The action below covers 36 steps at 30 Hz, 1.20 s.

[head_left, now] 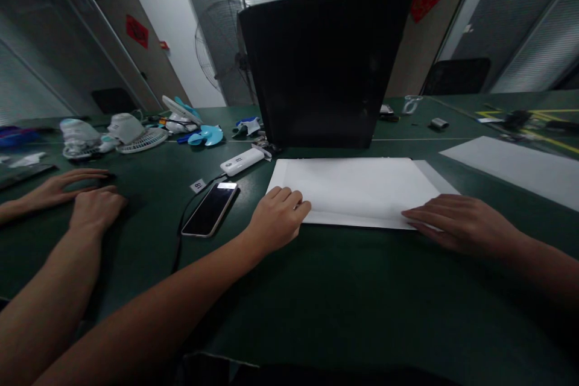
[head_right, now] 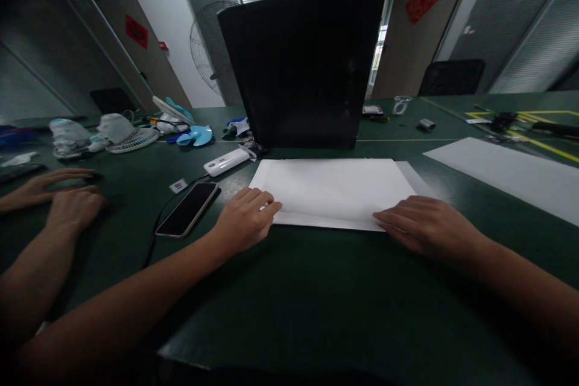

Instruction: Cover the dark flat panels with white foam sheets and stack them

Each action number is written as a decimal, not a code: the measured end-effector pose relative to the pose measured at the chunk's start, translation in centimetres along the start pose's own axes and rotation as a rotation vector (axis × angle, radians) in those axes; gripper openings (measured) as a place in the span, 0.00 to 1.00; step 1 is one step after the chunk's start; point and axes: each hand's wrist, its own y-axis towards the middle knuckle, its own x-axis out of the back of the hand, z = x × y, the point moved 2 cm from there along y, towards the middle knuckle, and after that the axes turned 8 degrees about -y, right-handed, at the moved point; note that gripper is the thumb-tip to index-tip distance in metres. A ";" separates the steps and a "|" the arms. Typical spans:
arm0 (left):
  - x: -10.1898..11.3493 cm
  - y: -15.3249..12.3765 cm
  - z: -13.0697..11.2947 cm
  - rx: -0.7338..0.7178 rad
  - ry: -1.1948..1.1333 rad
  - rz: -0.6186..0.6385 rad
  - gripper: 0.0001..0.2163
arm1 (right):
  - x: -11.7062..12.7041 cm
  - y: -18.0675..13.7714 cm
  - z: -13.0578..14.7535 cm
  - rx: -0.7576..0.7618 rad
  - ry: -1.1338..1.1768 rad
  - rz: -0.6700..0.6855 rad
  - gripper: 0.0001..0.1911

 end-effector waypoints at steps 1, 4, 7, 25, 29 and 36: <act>0.0 0.0 0.0 0.023 -0.002 0.023 0.09 | 0.1 0.0 -0.1 0.010 0.000 -0.003 0.19; 0.1 0.0 0.1 0.077 -0.017 0.083 0.08 | 0.4 -0.1 -0.3 0.030 -0.021 -0.007 0.17; -0.1 0.1 0.1 0.104 -0.050 0.128 0.08 | 0.5 -0.2 -0.4 0.048 -0.025 -0.021 0.16; 0.5 0.2 0.6 0.286 -0.015 0.106 0.07 | -0.2 -0.7 -0.6 0.056 -0.006 -0.027 0.21; 0.3 0.2 0.6 0.309 -0.011 0.139 0.07 | -0.2 -0.4 -0.5 0.037 0.016 -0.021 0.20; -0.2 0.0 0.1 0.252 -0.067 0.139 0.10 | -0.5 -0.3 -0.6 0.014 0.049 0.026 0.18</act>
